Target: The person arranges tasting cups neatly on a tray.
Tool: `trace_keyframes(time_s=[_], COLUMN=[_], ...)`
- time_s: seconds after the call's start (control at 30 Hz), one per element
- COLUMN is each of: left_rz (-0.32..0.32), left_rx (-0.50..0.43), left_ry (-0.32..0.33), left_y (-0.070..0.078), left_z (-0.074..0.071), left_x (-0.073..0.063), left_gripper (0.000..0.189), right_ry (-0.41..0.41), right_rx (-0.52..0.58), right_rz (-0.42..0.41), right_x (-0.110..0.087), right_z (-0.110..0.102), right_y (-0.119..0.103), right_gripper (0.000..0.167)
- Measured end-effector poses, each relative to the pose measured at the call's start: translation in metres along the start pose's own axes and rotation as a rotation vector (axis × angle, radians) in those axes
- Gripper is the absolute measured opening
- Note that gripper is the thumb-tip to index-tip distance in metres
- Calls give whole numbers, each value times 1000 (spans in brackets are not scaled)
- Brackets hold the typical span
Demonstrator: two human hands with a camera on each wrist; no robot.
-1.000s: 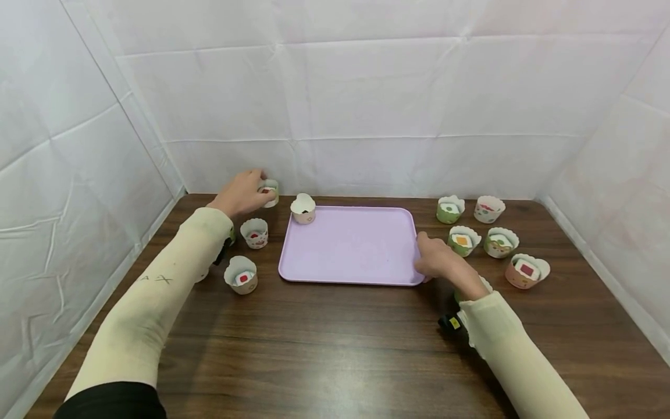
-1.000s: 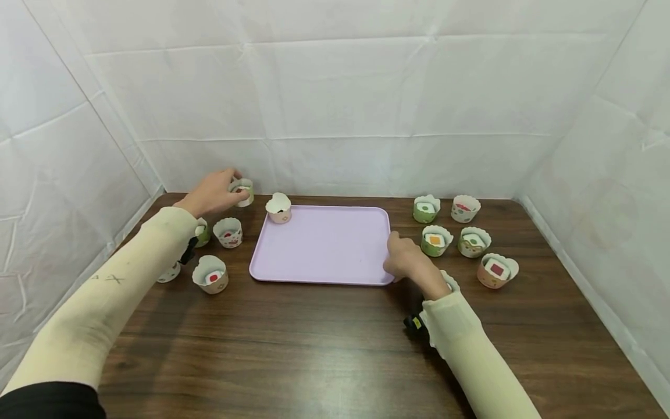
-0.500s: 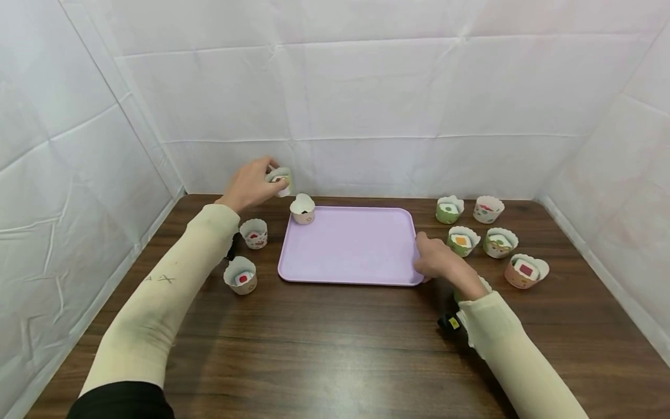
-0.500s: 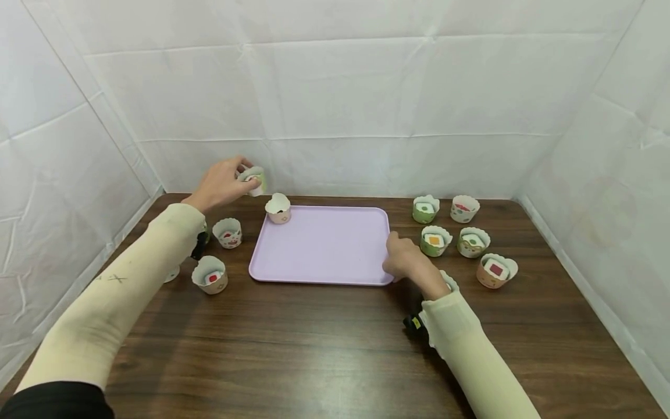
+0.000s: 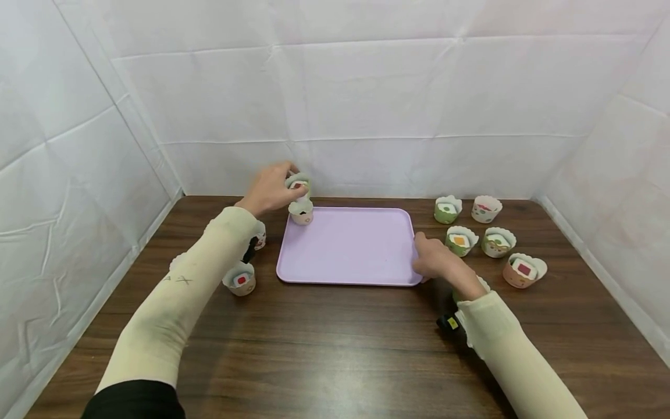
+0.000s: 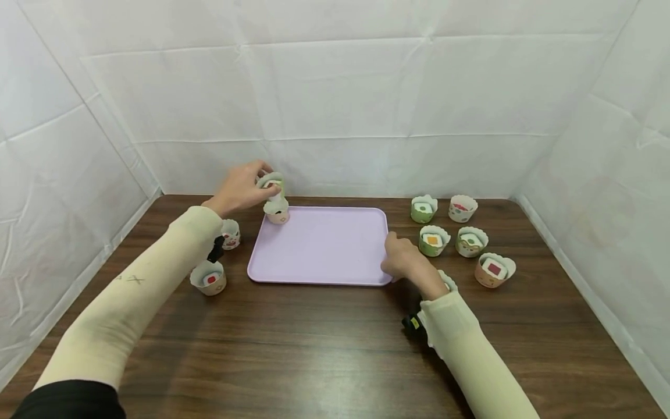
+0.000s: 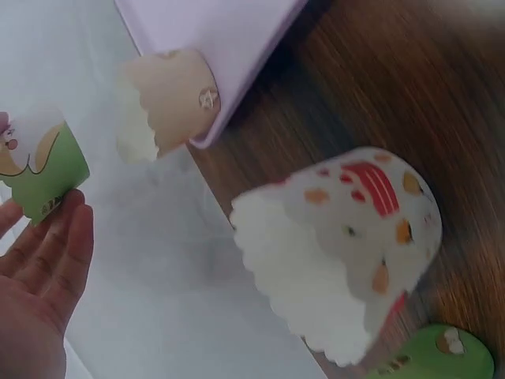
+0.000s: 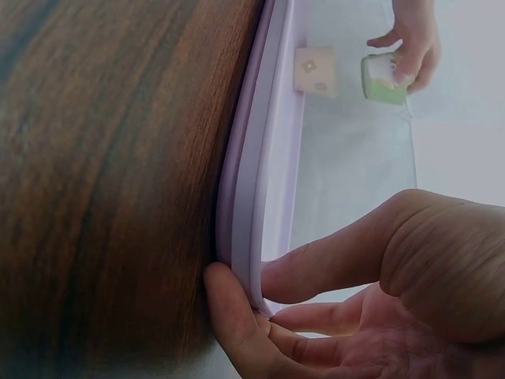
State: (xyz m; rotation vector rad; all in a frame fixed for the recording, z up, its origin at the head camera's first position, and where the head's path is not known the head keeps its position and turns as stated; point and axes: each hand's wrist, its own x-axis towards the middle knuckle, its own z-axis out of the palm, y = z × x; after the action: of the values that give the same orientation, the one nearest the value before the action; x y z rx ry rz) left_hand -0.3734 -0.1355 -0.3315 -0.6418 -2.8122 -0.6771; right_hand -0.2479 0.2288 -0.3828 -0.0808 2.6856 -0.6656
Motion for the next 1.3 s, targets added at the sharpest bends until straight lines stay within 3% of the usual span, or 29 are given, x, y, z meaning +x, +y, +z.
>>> trace_keyframes(time_s=[0.23,0.5,1.03,1.3], left_rz=[36,94,92,79], left_rx=[25,78,61,91], left_ry=[-70,-103,-234,-241], left_y=[16,29,43,43], left_z=[13,25,47,53], left_x=[5,12,20,20], left_gripper=[55,54,51,50], right_ry=[-2,-8,-5,-14], right_rx=[-3,0,-22,-15], right_rz=[-1,9,-7,5], right_x=[1,1,-1,0], right_z=[1,-1,-1,0], right_y=[0,1,-1,-3], right_gripper=[62,59,64,65])
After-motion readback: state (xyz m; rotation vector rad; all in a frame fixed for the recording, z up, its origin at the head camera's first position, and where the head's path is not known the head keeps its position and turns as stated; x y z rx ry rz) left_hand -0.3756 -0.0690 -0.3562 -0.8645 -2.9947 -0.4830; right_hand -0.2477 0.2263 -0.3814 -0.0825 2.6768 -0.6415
